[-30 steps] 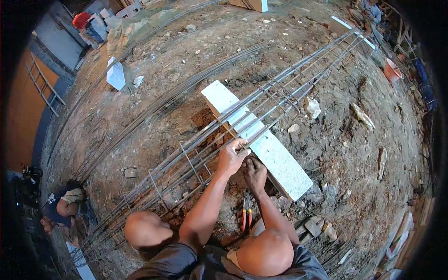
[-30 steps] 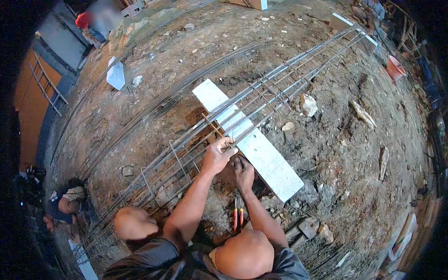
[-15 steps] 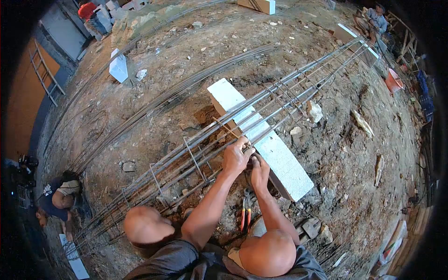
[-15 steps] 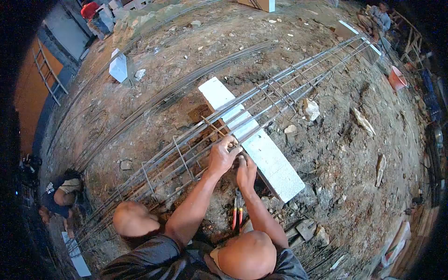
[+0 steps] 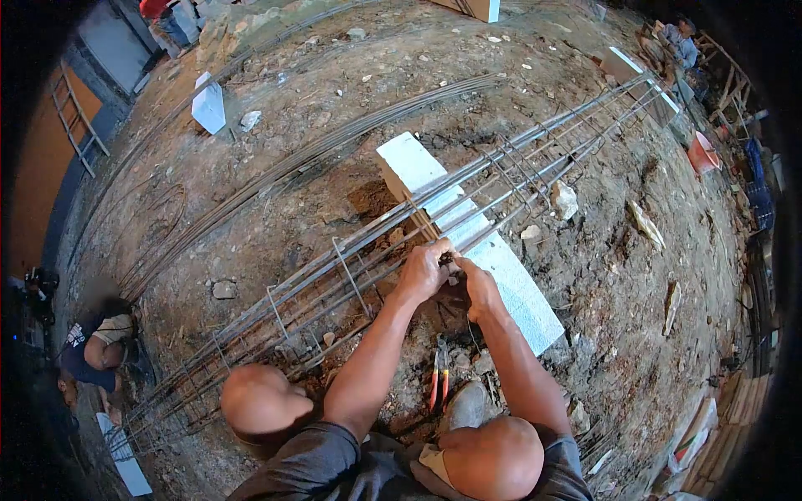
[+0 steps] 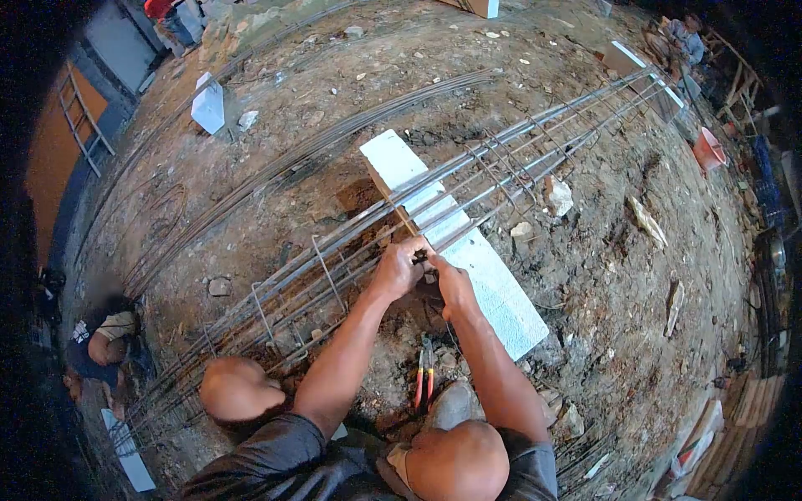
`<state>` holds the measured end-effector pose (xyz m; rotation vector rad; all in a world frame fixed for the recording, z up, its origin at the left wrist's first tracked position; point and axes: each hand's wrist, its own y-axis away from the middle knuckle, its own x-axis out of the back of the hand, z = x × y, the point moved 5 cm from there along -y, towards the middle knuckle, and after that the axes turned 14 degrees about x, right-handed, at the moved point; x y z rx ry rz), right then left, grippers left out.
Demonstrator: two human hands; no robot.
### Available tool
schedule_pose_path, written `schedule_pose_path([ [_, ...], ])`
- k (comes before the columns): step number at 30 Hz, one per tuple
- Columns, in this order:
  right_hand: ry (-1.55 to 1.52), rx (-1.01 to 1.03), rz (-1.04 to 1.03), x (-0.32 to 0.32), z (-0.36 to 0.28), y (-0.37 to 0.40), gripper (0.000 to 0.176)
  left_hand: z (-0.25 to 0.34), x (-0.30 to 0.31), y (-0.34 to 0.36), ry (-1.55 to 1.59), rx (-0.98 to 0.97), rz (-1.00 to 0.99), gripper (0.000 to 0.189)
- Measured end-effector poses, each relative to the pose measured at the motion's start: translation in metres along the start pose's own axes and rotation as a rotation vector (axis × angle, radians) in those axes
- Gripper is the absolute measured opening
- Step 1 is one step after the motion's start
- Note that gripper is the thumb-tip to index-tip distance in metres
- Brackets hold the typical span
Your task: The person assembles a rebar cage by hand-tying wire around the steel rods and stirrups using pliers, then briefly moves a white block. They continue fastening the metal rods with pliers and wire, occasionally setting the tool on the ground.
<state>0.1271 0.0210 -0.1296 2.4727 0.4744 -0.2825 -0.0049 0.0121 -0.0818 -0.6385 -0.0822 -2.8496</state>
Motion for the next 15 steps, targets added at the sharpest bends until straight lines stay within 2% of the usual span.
schedule_pose_path([
  [1, -0.001, -0.004, 0.002, -0.009, -0.007, 0.008, 0.075, 0.003, 0.001, 0.001, 0.013, -0.028, 0.008, 0.023],
  [3, 0.163, 0.023, 0.244, -0.011, -0.024, 0.024, 0.074, -0.003, 0.001, -0.001, -0.027, 0.008, -0.035, 0.023],
  [4, 0.159, 0.022, 0.249, -0.010, -0.022, 0.024, 0.074, -0.007, -0.001, -0.002, -0.068, 0.037, -0.070, 0.024],
  [6, 0.282, 0.097, 0.314, -0.005, -0.021, 0.021, 0.057, -0.012, -0.004, -0.004, -0.014, 0.085, -0.106, 0.027],
  [7, 0.282, 0.097, 0.311, -0.002, -0.016, 0.018, 0.057, -0.012, -0.004, -0.004, 0.000, 0.090, -0.113, 0.026],
  [9, 0.219, 0.228, 0.220, -0.002, -0.014, 0.015, 0.041, -0.014, -0.002, -0.003, 0.012, 0.098, -0.115, 0.026],
  [13, 0.375, 0.291, 0.241, -0.001, -0.010, 0.024, 0.041, -0.014, -0.006, -0.001, 0.027, 0.127, -0.145, 0.023],
  [14, 0.397, 0.438, 0.280, 0.004, -0.003, 0.019, 0.039, -0.014, -0.005, 0.000, 0.057, 0.168, -0.156, 0.022],
  [15, 0.412, 0.583, 0.304, 0.004, 0.000, 0.016, 0.037, -0.018, -0.009, 0.000, 0.110, 0.127, -0.136, 0.022],
])
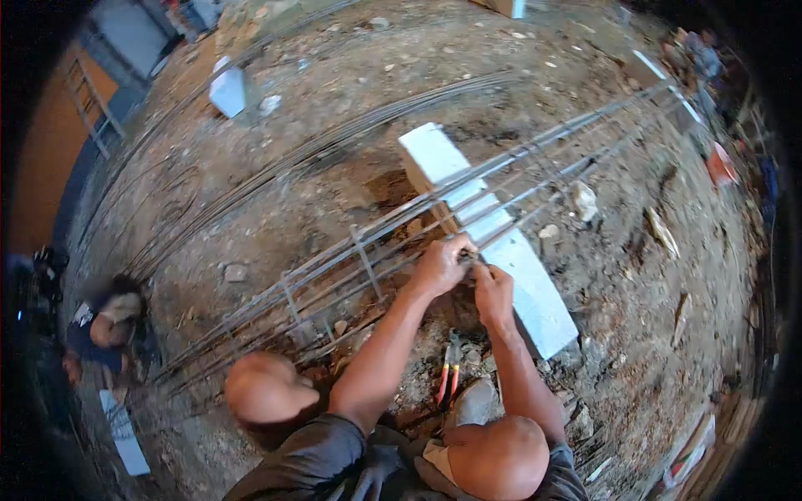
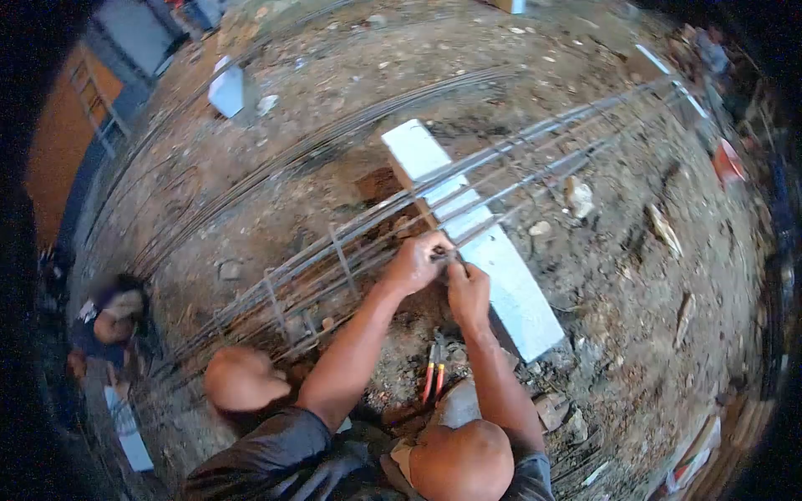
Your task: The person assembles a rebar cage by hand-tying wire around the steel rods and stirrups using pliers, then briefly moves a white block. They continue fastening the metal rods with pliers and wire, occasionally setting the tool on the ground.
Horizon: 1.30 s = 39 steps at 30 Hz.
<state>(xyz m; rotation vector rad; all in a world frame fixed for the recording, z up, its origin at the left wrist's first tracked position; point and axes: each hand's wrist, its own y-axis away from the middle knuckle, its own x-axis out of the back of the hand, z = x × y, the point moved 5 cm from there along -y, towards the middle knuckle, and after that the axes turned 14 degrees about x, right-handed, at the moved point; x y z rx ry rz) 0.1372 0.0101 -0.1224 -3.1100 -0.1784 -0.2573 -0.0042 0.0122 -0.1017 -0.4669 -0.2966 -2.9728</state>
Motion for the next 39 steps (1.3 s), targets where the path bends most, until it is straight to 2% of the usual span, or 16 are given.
schedule_pose_path([
  [1, 0.012, -0.034, -0.029, 0.000, -0.001, 0.003, 0.032, 0.011, 0.003, 0.005, -0.065, -0.053, 0.029, 0.021],
  [2, 0.201, 0.144, -0.038, 0.003, -0.043, 0.010, 0.029, 0.013, 0.005, 0.006, -0.140, -0.042, 0.056, 0.022],
  [3, 0.160, 0.289, 0.028, 0.000, -0.039, 0.010, 0.028, 0.012, 0.006, 0.008, -0.108, -0.016, 0.062, 0.022],
  [4, 0.203, 0.260, 0.023, 0.000, -0.039, 0.012, 0.027, 0.013, 0.008, 0.009, -0.128, -0.108, 0.101, 0.021],
  [7, 0.301, 0.267, -0.005, 0.000, -0.045, 0.015, 0.023, 0.012, 0.010, 0.009, -0.096, 0.012, 0.041, 0.020],
  [8, 0.297, 0.268, -0.011, -0.001, -0.036, 0.014, 0.023, 0.014, 0.011, 0.010, -0.102, -0.004, 0.054, 0.019],
  [10, 0.355, 0.453, 0.100, 0.001, -0.036, 0.013, 0.019, 0.013, 0.010, 0.008, -0.100, -0.027, 0.056, 0.019],
  [13, 0.440, 0.333, 0.034, 0.002, -0.051, 0.015, 0.014, 0.012, 0.009, 0.006, -0.058, -0.016, 0.058, 0.017],
  [16, 0.480, 0.381, 0.001, 0.000, -0.043, 0.013, 0.013, 0.012, 0.007, 0.006, -0.075, -0.061, 0.110, 0.016],
  [21, 0.509, 0.356, -0.003, 0.004, -0.040, 0.018, 0.014, 0.005, 0.003, 0.002, 0.003, -0.080, 0.029, 0.014],
  [27, 0.405, 0.312, 0.050, 0.001, -0.030, 0.025, 0.012, 0.002, 0.007, 0.003, 0.024, 0.006, -0.054, 0.012],
  [30, 0.293, 0.333, 0.094, 0.000, -0.027, 0.026, 0.014, 0.004, 0.009, 0.005, 0.124, 0.155, -0.185, 0.020],
  [32, 0.291, 0.367, 0.075, 0.000, -0.026, 0.026, 0.016, 0.004, 0.013, 0.004, 0.106, 0.163, -0.198, 0.020],
  [33, 0.294, 0.367, 0.081, 0.001, -0.026, 0.026, 0.016, 0.004, 0.012, 0.005, 0.093, 0.176, -0.202, 0.020],
  [34, 0.309, 0.320, 0.063, 0.000, -0.024, 0.025, 0.016, 0.008, 0.012, 0.007, 0.086, 0.083, -0.141, 0.017],
  [39, 0.353, 0.267, 0.005, 0.001, -0.036, 0.023, 0.017, 0.011, 0.014, 0.008, 0.000, 0.079, -0.095, 0.017],
])
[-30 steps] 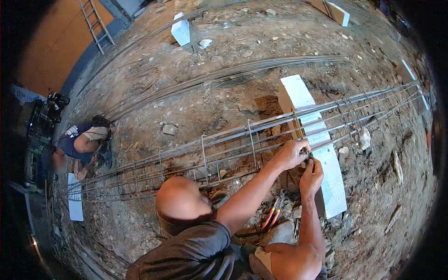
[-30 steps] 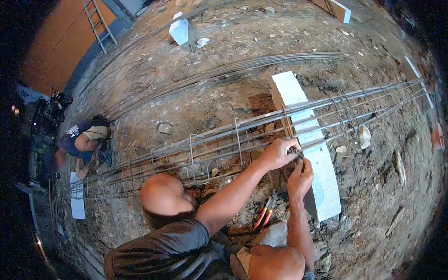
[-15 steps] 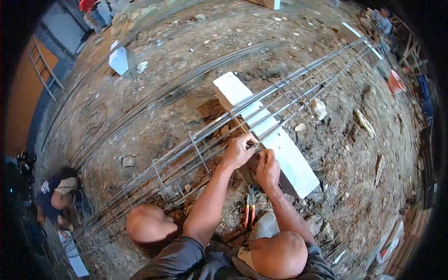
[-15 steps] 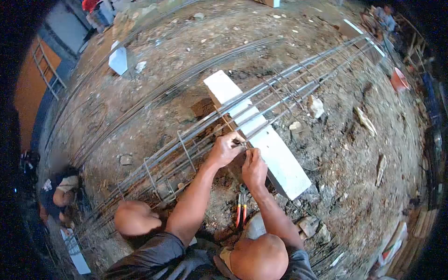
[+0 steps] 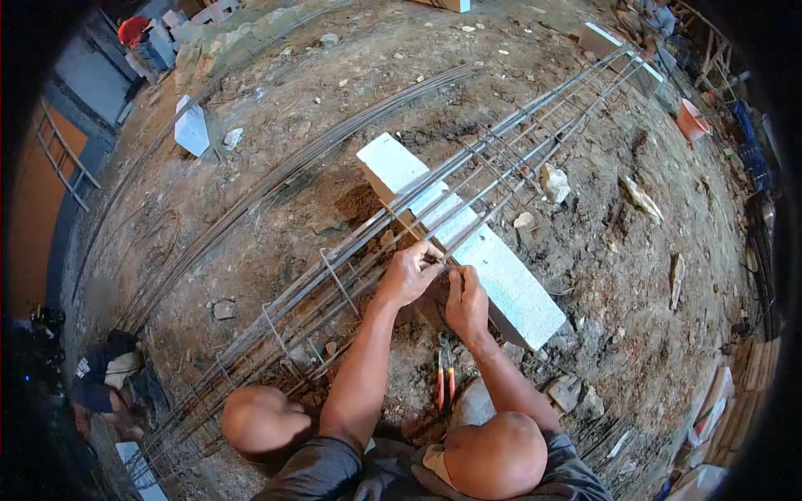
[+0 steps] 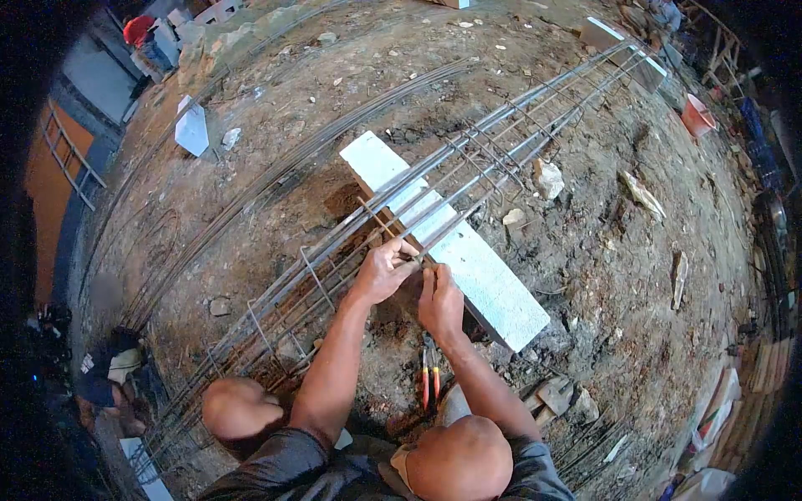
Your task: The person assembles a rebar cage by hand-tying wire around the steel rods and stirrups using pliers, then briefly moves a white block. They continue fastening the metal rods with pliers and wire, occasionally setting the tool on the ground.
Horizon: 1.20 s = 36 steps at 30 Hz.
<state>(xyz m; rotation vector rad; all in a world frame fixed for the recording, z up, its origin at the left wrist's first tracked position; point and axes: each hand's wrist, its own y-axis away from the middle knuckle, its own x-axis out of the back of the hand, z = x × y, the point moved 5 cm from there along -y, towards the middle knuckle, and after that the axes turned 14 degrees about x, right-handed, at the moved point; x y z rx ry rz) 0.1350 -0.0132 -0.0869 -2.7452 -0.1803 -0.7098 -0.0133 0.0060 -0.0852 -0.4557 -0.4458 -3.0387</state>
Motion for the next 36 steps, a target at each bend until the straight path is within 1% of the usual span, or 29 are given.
schedule_pose_path([
  [2, 0.037, 0.020, -0.003, 0.005, -0.005, -0.007, 0.017, 0.001, 0.001, -0.001, -0.028, -0.018, 0.011, 0.016],
  [4, 0.069, 0.037, -0.004, 0.009, -0.008, -0.005, 0.017, -0.003, -0.002, -0.002, -0.002, 0.062, -0.057, 0.016],
  [6, 0.061, 0.066, -0.009, 0.012, -0.008, -0.005, 0.014, 0.000, -0.002, 0.000, 0.005, 0.053, -0.070, 0.016],
  [7, 0.058, 0.141, 0.014, 0.011, -0.002, -0.002, 0.012, 0.003, -0.002, 0.001, 0.039, 0.077, -0.082, 0.016],
  [8, 0.054, 0.146, 0.020, 0.009, 0.000, 0.001, 0.012, 0.005, -0.001, 0.000, 0.074, 0.101, -0.091, 0.016],
  [9, 0.056, 0.153, 0.037, 0.007, 0.001, 0.006, 0.010, 0.002, 0.000, -0.003, 0.006, 0.146, -0.117, 0.017],
  [12, 0.056, 0.187, 0.081, 0.000, 0.011, 0.014, 0.009, 0.000, 0.000, -0.002, 0.047, 0.123, -0.126, 0.017],
  [13, 0.081, 0.212, 0.060, -0.001, 0.010, 0.014, 0.006, 0.001, 0.000, -0.001, 0.052, 0.156, -0.137, 0.016],
  [15, 0.107, 0.233, 0.044, 0.002, 0.006, 0.016, 0.006, 0.002, 0.000, 0.000, 0.048, 0.160, -0.132, 0.017],
  [17, 0.253, 0.266, -0.093, 0.004, -0.002, 0.014, 0.017, 0.006, 0.000, -0.002, 0.045, 0.151, -0.118, 0.017],
  [18, 0.251, 0.270, -0.090, 0.004, -0.003, 0.017, 0.017, 0.008, 0.000, 0.002, 0.026, 0.180, -0.110, 0.017],
  [19, 0.290, 0.295, -0.115, 0.002, -0.003, 0.019, 0.021, 0.011, 0.001, 0.003, 0.003, 0.200, -0.099, 0.018],
  [20, 0.331, 0.326, -0.134, 0.001, -0.004, 0.018, 0.025, 0.005, 0.000, -0.001, 0.031, 0.140, -0.095, 0.020],
  [21, 0.335, 0.307, -0.144, 0.000, -0.002, 0.019, 0.024, -0.001, -0.003, -0.003, 0.069, 0.110, -0.100, 0.021],
  [22, 0.336, 0.311, -0.133, 0.000, -0.002, 0.020, 0.029, -0.004, -0.004, -0.007, 0.102, 0.074, -0.100, 0.021],
  [24, 0.236, 0.216, -0.122, 0.002, 0.002, 0.018, 0.026, -0.011, -0.005, -0.009, 0.070, 0.071, -0.030, 0.018],
  [26, 0.084, 0.156, -0.004, 0.004, 0.005, 0.014, 0.017, -0.013, -0.003, -0.012, 0.049, 0.040, -0.050, 0.017],
  [27, 0.073, 0.115, -0.028, 0.004, 0.006, 0.010, 0.016, -0.002, 0.000, -0.006, 0.034, 0.077, -0.068, 0.017],
  [28, 0.058, 0.138, -0.032, 0.002, -0.001, 0.007, 0.016, 0.002, 0.001, -0.005, 0.038, 0.099, -0.079, 0.018],
  [30, -0.053, 0.070, 0.128, 0.006, -0.007, 0.001, 0.018, 0.012, 0.004, -0.001, -0.030, 0.135, -0.062, 0.018],
  [31, -0.007, 0.062, 0.062, 0.007, -0.008, -0.004, 0.018, 0.003, 0.002, -0.007, 0.013, 0.104, -0.077, 0.017],
  [32, -0.013, 0.068, 0.067, 0.008, -0.005, -0.006, 0.018, 0.002, 0.003, -0.011, 0.006, 0.098, -0.072, 0.017],
  [34, 0.074, 0.060, -0.060, 0.001, 0.002, -0.007, 0.017, -0.003, 0.003, -0.017, -0.021, 0.162, -0.138, 0.016],
  [35, 0.070, 0.066, -0.055, 0.002, 0.002, -0.006, 0.017, -0.006, 0.004, -0.020, -0.053, 0.176, -0.146, 0.016],
  [36, 0.093, 0.059, -0.098, 0.004, 0.000, -0.006, 0.018, -0.005, 0.004, -0.020, -0.058, 0.168, -0.141, 0.016],
])
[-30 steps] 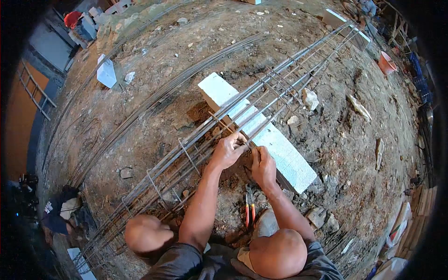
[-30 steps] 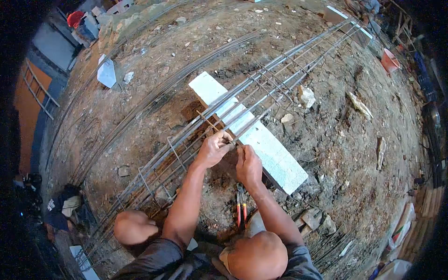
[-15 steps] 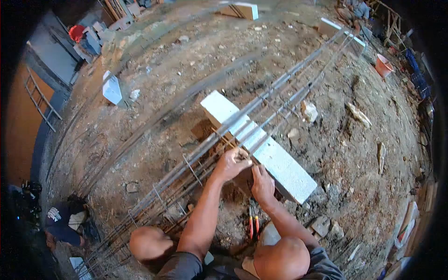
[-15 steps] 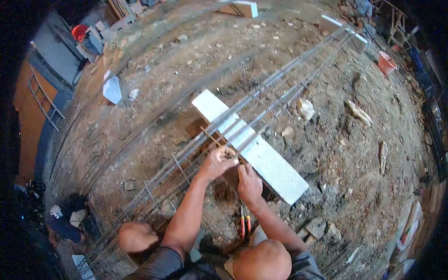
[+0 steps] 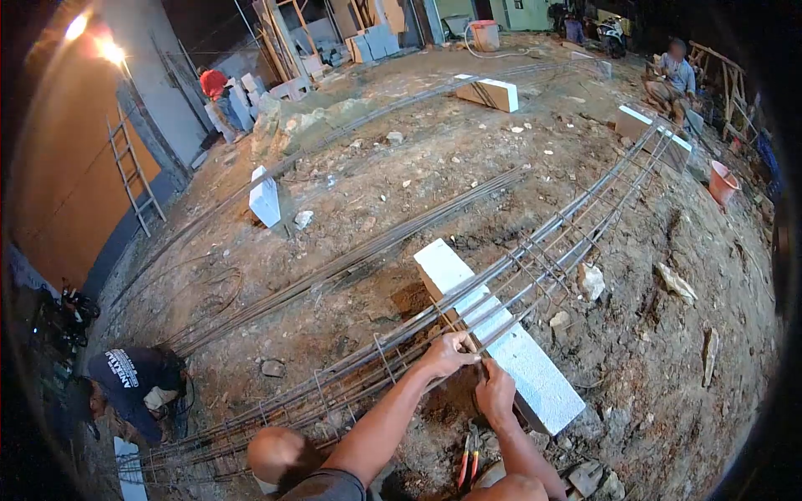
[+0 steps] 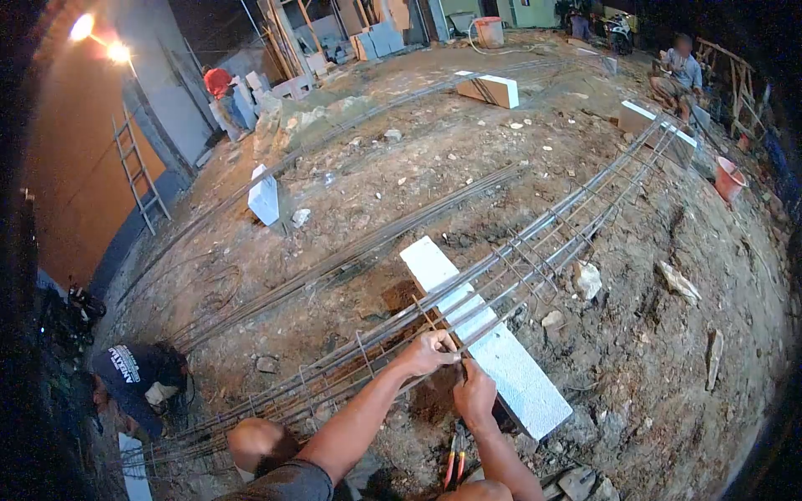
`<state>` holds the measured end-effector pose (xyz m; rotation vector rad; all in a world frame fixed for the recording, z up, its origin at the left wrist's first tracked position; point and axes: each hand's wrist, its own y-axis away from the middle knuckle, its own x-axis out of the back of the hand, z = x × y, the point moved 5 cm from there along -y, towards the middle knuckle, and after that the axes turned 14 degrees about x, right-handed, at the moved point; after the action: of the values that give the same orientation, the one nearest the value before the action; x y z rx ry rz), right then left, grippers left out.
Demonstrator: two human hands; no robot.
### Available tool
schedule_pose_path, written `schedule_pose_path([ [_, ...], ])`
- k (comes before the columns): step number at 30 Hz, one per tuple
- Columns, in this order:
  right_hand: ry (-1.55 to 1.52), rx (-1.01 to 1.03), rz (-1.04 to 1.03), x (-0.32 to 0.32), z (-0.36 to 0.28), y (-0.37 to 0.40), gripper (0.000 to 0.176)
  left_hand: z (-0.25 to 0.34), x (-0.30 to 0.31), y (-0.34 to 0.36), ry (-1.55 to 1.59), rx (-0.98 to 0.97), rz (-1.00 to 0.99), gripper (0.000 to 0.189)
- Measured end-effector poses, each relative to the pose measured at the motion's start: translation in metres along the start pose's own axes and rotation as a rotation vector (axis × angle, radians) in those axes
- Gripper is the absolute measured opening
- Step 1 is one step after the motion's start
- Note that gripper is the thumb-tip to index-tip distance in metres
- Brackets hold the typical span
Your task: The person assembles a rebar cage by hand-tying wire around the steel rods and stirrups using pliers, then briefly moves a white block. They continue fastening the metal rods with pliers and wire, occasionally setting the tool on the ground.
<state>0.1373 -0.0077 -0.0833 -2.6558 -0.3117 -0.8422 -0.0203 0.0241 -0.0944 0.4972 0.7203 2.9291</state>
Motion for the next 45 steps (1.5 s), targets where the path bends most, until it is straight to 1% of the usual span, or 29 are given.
schedule_pose_path([
  [1, 0.023, -0.006, -0.042, 0.000, 0.000, 0.000, 0.020, 0.001, 0.000, -0.001, -0.002, -0.013, -0.023, 0.016],
  [5, 0.016, 0.013, -0.031, -0.004, 0.007, 0.009, 0.023, 0.011, 0.003, 0.002, -0.072, 0.013, -0.056, 0.020],
  [6, 0.050, 0.069, 0.010, -0.003, 0.003, 0.012, 0.023, 0.010, 0.002, 0.000, -0.094, 0.016, -0.063, 0.021],
  [7, 0.085, 0.122, 0.054, -0.001, -0.001, 0.014, 0.024, 0.006, 0.002, -0.004, -0.073, -0.026, -0.069, 0.022],
  [8, 0.088, 0.114, 0.067, -0.001, -0.002, 0.013, 0.024, 0.002, 0.000, -0.007, -0.082, -0.032, -0.080, 0.022],
  [10, 0.093, 0.080, 0.029, -0.001, -0.004, 0.013, 0.025, 0.004, 0.003, -0.005, -0.050, -0.001, -0.074, 0.022],
  [11, 0.070, 0.080, 0.036, -0.006, 0.001, 0.014, 0.026, 0.007, 0.004, -0.002, -0.054, -0.050, -0.082, 0.020],
  [12, 0.074, 0.075, 0.043, -0.005, 0.000, 0.014, 0.026, 0.009, 0.003, -0.001, -0.057, -0.054, -0.090, 0.020],
  [14, -0.104, 0.049, 0.083, -0.003, -0.002, 0.014, 0.026, 0.009, 0.004, 0.000, -0.024, -0.007, -0.079, 0.019],
  [16, -0.154, 0.074, 0.083, 0.000, -0.002, 0.013, 0.024, 0.013, 0.004, 0.004, -0.045, 0.026, -0.075, 0.020],
  [18, -0.265, -0.076, -0.037, -0.009, 0.011, 0.010, 0.023, 0.013, 0.005, 0.002, -0.069, 0.054, -0.071, 0.020],
  [19, -0.263, -0.076, -0.037, -0.013, 0.013, 0.011, 0.023, 0.011, 0.005, 0.000, -0.070, 0.045, -0.066, 0.021],
  [21, -0.168, 0.051, 0.091, -0.015, 0.011, 0.014, 0.025, 0.005, 0.004, -0.003, -0.066, 0.036, -0.057, 0.021],
  [22, -0.167, 0.056, 0.087, -0.016, 0.012, 0.016, 0.025, 0.002, 0.003, -0.006, -0.034, 0.027, -0.073, 0.021],
  [24, 0.017, 0.079, 0.041, -0.018, 0.012, 0.016, 0.023, 0.001, 0.003, -0.007, 0.006, 0.014, -0.072, 0.022],
  [25, 0.015, 0.095, 0.032, -0.023, 0.015, 0.016, 0.023, 0.003, 0.002, -0.005, -0.017, -0.011, -0.072, 0.021],
  [27, 0.031, 0.082, 0.128, -0.033, 0.022, 0.017, 0.025, 0.006, 0.001, -0.005, -0.044, -0.048, -0.075, 0.020],
  [28, 0.023, 0.092, 0.124, -0.036, 0.022, 0.019, 0.025, 0.004, 0.001, -0.005, -0.044, -0.047, -0.061, 0.020],
  [30, -0.100, 0.130, 0.216, -0.036, 0.020, 0.022, 0.022, 0.002, 0.000, -0.005, -0.056, -0.040, -0.037, 0.020],
  [31, -0.039, 0.148, 0.220, -0.038, 0.018, 0.021, 0.020, 0.002, 0.000, -0.005, -0.105, -0.059, 0.000, 0.020],
  [32, -0.049, 0.152, 0.221, -0.041, 0.016, 0.020, 0.020, 0.002, 0.000, -0.006, -0.111, -0.056, 0.009, 0.020],
  [34, -0.231, -0.078, 0.310, -0.039, 0.018, 0.024, 0.020, 0.005, 0.001, 0.003, -0.155, -0.015, 0.069, 0.020],
  [35, -0.255, -0.058, 0.378, -0.033, 0.016, 0.024, 0.024, 0.005, 0.001, 0.003, -0.131, -0.017, 0.060, 0.021],
  [36, -0.164, 0.011, 0.408, -0.032, 0.019, 0.024, 0.024, 0.007, 0.002, 0.005, -0.128, -0.012, 0.070, 0.021],
  [39, -0.229, 0.001, 0.367, -0.049, 0.036, 0.019, 0.021, 0.013, 0.002, 0.006, -0.182, -0.052, 0.078, 0.023],
  [41, -0.106, 0.015, 0.301, -0.057, 0.036, 0.014, 0.018, 0.004, 0.003, -0.003, -0.172, -0.027, 0.069, 0.022],
  [42, -0.111, 0.024, 0.293, -0.062, 0.039, 0.010, 0.018, 0.006, 0.003, -0.002, -0.165, -0.006, 0.054, 0.021],
  [44, -0.380, -0.016, 0.304, -0.070, 0.051, 0.001, 0.012, 0.010, 0.000, 0.005, -0.132, 0.002, 0.124, 0.020],
  [45, -0.783, -0.232, 0.259, -0.081, 0.055, 0.001, 0.010, 0.017, 0.000, 0.013, -0.192, 0.018, 0.179, 0.020],
])
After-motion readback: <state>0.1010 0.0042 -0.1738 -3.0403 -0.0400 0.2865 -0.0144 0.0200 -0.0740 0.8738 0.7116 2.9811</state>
